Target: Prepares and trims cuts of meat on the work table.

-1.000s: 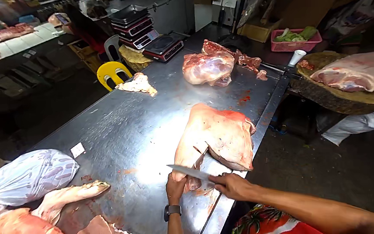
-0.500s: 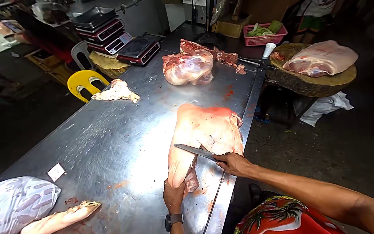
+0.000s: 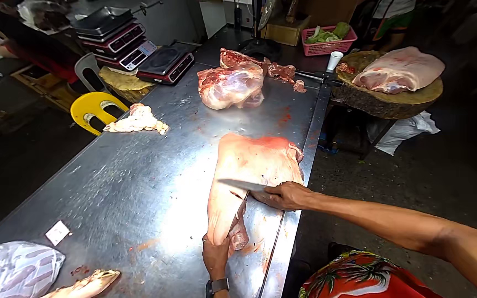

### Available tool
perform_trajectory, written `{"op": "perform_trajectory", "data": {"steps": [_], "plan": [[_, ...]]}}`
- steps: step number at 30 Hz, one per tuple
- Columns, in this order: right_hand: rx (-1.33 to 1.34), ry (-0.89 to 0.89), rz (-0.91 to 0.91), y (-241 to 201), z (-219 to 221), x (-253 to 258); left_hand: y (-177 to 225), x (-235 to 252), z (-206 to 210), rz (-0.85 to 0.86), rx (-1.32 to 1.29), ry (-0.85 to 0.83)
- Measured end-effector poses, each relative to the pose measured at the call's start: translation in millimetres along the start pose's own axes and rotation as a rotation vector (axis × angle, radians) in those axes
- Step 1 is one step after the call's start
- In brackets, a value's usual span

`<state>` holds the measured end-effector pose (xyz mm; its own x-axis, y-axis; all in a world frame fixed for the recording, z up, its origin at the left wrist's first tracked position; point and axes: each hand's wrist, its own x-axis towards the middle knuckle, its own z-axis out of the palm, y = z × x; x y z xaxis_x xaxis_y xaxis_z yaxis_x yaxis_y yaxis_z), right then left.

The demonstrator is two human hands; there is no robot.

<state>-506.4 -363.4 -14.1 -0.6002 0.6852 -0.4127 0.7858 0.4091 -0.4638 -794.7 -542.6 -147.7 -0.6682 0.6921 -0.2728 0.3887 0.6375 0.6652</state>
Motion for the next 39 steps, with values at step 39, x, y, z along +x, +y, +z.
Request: {"op": "perform_trajectory", "data": {"steps": [39], "plan": [[0.530,0.444,0.344,139.8,16.6,-39.5,149.4,41.9,178.3,0.593,0.388,0.376]]}}
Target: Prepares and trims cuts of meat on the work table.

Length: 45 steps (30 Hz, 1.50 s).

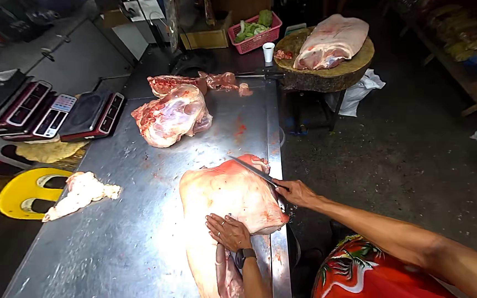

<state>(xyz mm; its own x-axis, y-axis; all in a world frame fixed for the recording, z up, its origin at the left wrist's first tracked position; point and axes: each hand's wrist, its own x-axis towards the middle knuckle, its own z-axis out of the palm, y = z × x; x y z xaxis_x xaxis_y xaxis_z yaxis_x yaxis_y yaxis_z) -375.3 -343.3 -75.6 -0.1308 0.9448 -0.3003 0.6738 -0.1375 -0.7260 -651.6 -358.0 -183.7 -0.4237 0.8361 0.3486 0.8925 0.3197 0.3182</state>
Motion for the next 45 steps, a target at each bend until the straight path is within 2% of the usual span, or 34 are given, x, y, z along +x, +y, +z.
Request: {"op": "perform_trajectory", "data": {"steps": [4,9,12,15,16,20,24,27,29,32,35,37,39,42,45], "plan": [[0.005,-0.071,-0.170,19.6,24.3,-32.3,-0.9,3.1,0.2,0.011,0.005,0.000],[0.021,0.007,-0.037,40.8,-20.9,0.8,-3.2,4.0,-7.1,0.002,0.014,-0.023],[0.070,0.049,-0.026,32.4,-18.6,4.0,-8.5,1.3,-2.5,-0.002,0.044,-0.010],[0.033,-0.119,-0.115,28.3,-14.3,-1.0,-6.2,1.6,-7.4,-0.005,0.071,-0.035],[0.041,-0.127,-0.109,30.8,-18.7,3.1,-5.7,2.8,-10.1,-0.004,0.075,-0.045],[0.154,0.022,0.070,48.0,-62.7,44.9,3.5,6.9,-27.9,-0.046,0.078,-0.107],[0.131,-0.007,0.002,62.4,-97.2,69.8,31.4,43.5,-44.4,-0.196,-0.002,-0.131],[0.207,-0.120,-0.033,37.8,-91.9,64.5,51.1,90.6,-52.1,-0.311,-0.193,-0.202],[0.293,-0.210,-0.011,11.0,-80.0,58.9,57.5,125.4,-51.3,-0.272,-0.255,-0.243],[0.455,-0.315,0.004,-28.7,-52.0,54.6,46.3,177.0,-30.8,-0.173,-0.217,-0.284],[0.580,-0.412,0.032,-68.2,-22.7,62.1,20.3,215.7,-1.2,-0.181,-0.097,-0.415],[0.590,-0.461,0.050,-92.6,-3.4,73.7,-0.8,223.9,17.0,-0.189,-0.084,-0.467],[0.560,-0.448,0.005,-113.3,21.5,87.3,-17.2,215.2,27.5,-0.182,-0.118,-0.416],[0.410,-0.421,-0.110,-147.0,60.7,116.4,-23.5,199.6,21.9,-0.211,-0.238,-0.332],[0.267,-0.418,-0.187,-174.1,93.9,140.3,-28.0,192.5,14.6,-0.221,-0.359,-0.318]]}}
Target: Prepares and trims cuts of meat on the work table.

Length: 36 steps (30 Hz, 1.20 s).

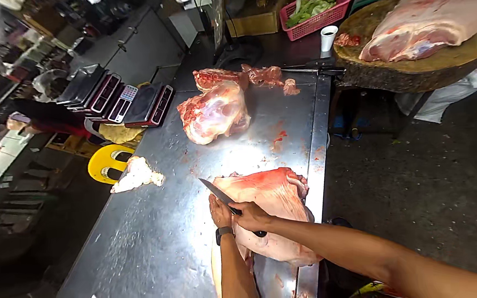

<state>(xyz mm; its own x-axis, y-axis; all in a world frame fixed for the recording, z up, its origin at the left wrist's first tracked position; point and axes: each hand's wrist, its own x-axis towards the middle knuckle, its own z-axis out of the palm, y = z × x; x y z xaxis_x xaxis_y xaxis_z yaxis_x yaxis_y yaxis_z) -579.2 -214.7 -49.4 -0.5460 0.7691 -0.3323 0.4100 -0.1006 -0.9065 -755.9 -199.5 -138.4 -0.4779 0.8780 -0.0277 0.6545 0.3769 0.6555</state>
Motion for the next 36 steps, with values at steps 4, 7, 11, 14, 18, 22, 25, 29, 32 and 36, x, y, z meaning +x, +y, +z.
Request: {"op": "perform_trajectory", "data": {"steps": [4,7,11,14,18,22,25,29,32,36], "plan": [[-0.072,0.044,0.098,-7.5,6.0,15.0,-0.8,6.1,0.7,-0.026,0.108,-0.024],[0.028,0.170,0.269,-8.0,-7.3,-0.1,1.2,7.1,1.8,-0.062,0.190,-0.044],[0.044,0.250,0.368,-11.4,-27.6,-23.9,5.1,7.2,1.4,-0.086,0.200,-0.042],[-0.002,0.126,0.294,-18.4,-22.6,-47.5,0.8,10.0,3.8,-0.077,0.206,-0.019],[0.060,0.140,0.386,0.2,-45.9,-76.5,1.1,11.3,4.9,-0.057,0.215,-0.011],[-0.019,0.292,0.411,4.3,-52.7,-93.9,-0.7,13.1,5.6,-0.068,0.210,-0.010],[-0.023,0.219,0.294,-13.6,-21.9,-87.1,-1.5,13.5,5.6,-0.074,0.198,-0.009],[-0.083,0.127,0.257,-4.5,-20.3,-81.1,-3.2,11.8,3.8,-0.054,0.213,-0.020],[0.017,0.269,0.378,18.0,-58.3,-105.5,-2.9,13.7,6.8,-0.044,0.227,-0.010],[-0.013,0.379,0.418,14.2,-70.2,-125.1,0.1,12.6,8.0,-0.047,0.221,-0.006]]}}
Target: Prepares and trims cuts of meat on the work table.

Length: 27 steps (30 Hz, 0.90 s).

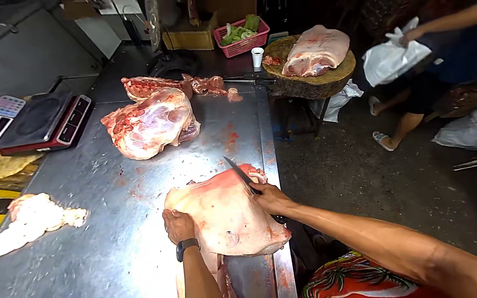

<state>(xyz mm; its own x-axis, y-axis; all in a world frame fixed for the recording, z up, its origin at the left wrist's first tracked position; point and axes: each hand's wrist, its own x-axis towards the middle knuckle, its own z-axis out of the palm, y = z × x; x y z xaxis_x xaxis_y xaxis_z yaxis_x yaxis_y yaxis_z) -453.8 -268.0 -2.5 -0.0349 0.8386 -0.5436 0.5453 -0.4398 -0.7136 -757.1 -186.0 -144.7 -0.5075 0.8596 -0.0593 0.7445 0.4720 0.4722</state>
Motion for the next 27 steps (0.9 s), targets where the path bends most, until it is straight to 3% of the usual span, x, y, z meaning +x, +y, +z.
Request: {"op": "perform_trajectory", "data": {"steps": [4,6,12,15,17,19,21,24,27], "plan": [[-0.083,-0.165,-0.177,-17.6,38.8,-8.2,-2.8,0.4,-1.7,0.014,-0.019,0.001],[-0.098,-0.185,-0.176,-12.1,37.8,-4.0,-4.3,0.4,-5.0,0.048,-0.029,-0.007],[0.022,-0.054,0.045,17.1,-35.1,0.1,-0.5,-0.7,-6.9,0.050,0.015,-0.002],[0.123,0.021,0.048,35.4,-57.1,-1.3,9.4,4.5,-5.8,0.056,0.159,0.040],[0.212,0.083,-0.006,49.4,-64.9,-9.1,31.6,-0.3,-13.4,0.171,0.159,0.050],[0.344,0.155,-0.088,62.5,-67.9,-19.3,76.2,-12.5,-20.9,0.379,0.005,-0.077],[0.474,0.180,-0.122,76.6,-67.7,-26.5,125.5,-22.1,-10.3,0.482,-0.028,-0.352],[0.533,0.172,-0.017,99.1,-65.3,-33.1,182.6,-27.7,32.7,0.550,0.312,-0.686],[0.486,0.162,0.060,123.3,-61.4,-41.4,216.8,-25.3,62.1,0.509,0.531,-0.787]]}}
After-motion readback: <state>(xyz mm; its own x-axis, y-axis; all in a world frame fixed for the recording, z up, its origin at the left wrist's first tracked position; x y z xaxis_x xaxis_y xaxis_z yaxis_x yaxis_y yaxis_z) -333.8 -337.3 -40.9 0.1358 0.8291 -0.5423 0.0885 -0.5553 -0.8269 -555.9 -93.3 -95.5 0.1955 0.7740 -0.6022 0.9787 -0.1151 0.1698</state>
